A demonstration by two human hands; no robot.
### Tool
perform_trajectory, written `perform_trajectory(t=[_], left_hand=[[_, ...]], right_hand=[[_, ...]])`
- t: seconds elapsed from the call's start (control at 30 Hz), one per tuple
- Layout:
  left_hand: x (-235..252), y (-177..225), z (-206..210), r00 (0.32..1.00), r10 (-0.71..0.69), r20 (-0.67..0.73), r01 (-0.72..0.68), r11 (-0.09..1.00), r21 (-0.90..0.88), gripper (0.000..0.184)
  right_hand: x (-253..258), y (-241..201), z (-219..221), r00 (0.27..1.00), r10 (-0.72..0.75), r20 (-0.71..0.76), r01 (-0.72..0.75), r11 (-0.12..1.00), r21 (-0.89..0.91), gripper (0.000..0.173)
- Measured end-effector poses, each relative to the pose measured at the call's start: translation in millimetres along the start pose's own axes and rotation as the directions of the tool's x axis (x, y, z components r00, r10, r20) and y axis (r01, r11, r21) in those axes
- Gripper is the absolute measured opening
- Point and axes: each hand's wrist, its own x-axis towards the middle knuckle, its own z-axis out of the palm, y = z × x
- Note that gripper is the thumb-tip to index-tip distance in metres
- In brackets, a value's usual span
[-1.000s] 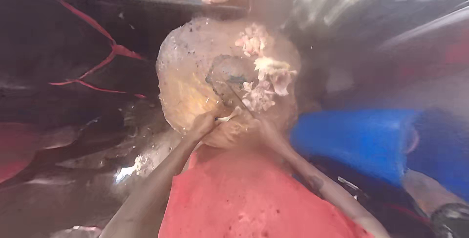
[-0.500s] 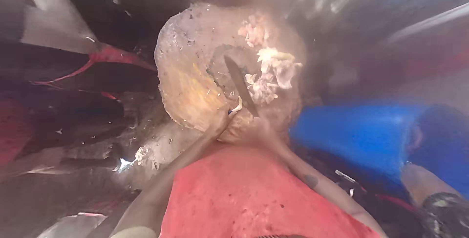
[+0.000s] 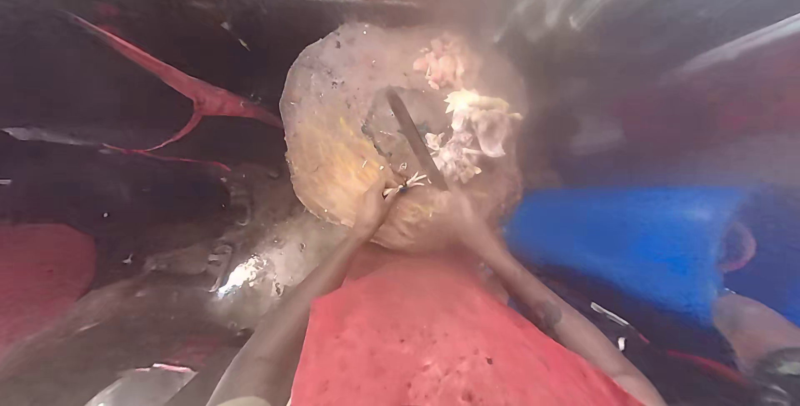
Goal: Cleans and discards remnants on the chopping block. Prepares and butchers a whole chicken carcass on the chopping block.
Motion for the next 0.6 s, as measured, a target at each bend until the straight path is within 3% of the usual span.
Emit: perform_trajectory(t=[0.1,0.17,0.27,0.47,0.6], left_hand=[[-11.2,8.9,5.2,0.998,0.058,-0.032,-0.056,0.996,0.065,0.028],[-11.0,10.3,7.9,0.999,0.035,-0.026,-0.034,0.999,0.036,0.026],[-14.0,-0.2,11.7,0.999,-0.045,0.012,0.045,0.998,-0.048,0.029],[-13.6,-5.8,16.2,0.999,-0.031,-0.016,0.030,0.997,-0.073,0.026],[-12.3,-6.9,17.0,0.999,-0.039,0.008,0.039,0.999,-0.002,0.031]], right_hand=[[-14.9,-13.2,13.2,0.988,-0.145,-0.046,0.147,0.988,0.039,0.049],[-15.5,1.4,27.7,0.994,-0.108,-0.034,0.110,0.993,0.046,0.057],[-17.0,10.4,34.9,0.999,-0.004,0.034,0.001,0.997,0.072,0.050],[-21.4,-13.3,26.3,0.996,-0.088,-0.017,0.089,0.993,0.076,0.052],[13.6,19.4,49.2,0.962,0.203,0.184,-0.185,0.976,-0.113,0.053]])
